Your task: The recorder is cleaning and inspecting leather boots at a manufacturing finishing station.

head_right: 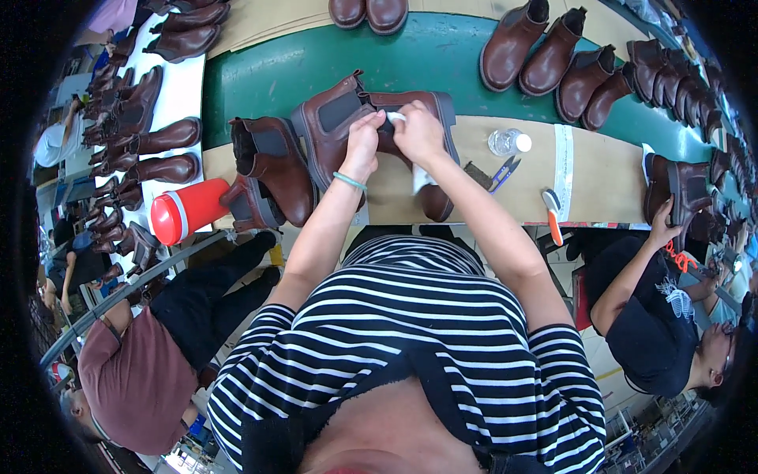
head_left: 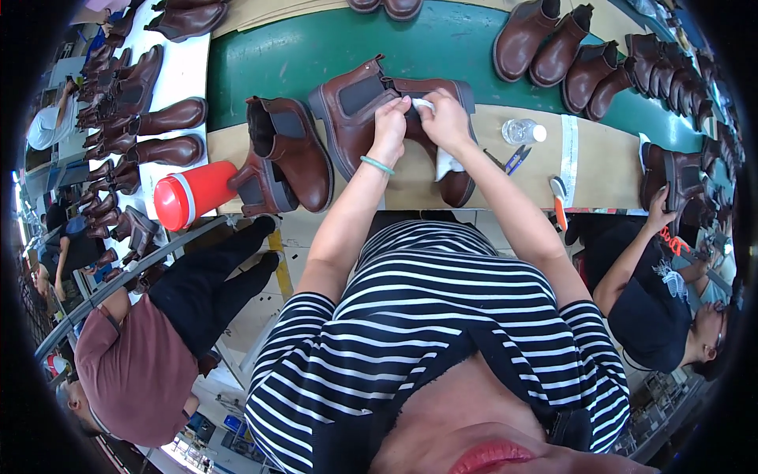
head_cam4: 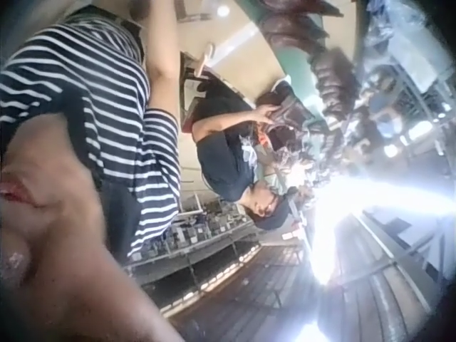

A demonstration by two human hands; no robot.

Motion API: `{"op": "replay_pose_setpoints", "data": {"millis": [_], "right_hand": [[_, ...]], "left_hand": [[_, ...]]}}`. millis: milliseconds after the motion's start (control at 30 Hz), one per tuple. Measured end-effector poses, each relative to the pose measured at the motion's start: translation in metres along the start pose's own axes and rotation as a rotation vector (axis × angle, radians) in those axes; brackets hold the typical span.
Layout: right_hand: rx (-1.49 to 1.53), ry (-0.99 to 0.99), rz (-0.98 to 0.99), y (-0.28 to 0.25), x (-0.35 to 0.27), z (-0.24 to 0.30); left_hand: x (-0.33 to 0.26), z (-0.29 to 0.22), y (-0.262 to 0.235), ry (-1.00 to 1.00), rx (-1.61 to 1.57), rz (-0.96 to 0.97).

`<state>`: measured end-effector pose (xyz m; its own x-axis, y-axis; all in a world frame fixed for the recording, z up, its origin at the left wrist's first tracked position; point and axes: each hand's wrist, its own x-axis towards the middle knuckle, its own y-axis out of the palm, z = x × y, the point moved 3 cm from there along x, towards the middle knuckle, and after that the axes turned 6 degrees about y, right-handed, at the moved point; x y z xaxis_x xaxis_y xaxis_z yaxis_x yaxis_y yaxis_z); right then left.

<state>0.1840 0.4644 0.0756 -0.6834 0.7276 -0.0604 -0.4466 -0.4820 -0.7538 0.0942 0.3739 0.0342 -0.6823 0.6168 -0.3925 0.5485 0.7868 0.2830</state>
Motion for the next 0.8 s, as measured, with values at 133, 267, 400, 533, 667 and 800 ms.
{"op": "replay_pose_setpoints", "data": {"millis": [133,267,400,533,667,800], "right_hand": [[-0.15,0.134,0.016,-0.002,-0.003,-0.012],[-0.012,-0.031,-0.045,0.002,0.003,0.0],[-0.257,0.042,-0.004,0.007,0.0,-0.006],[-0.071,0.022,-0.025,0.002,0.006,-0.005],[-0.341,0.096,0.042,0.002,0.002,-0.006],[-0.172,0.125,-0.014,-0.029,0.002,-0.029]], "left_hand": [[-0.006,0.0,0.003,-0.024,-0.018,-0.102],[0.001,-0.004,0.0,0.007,-0.011,0.008],[0.002,0.01,-0.004,-0.031,-0.059,-0.099],[0.007,0.007,-0.004,-0.018,-0.053,-0.021],[0.004,0.009,-0.005,-0.056,-0.067,-0.053],[0.005,-0.003,-0.009,-0.096,0.026,-0.032]]}}
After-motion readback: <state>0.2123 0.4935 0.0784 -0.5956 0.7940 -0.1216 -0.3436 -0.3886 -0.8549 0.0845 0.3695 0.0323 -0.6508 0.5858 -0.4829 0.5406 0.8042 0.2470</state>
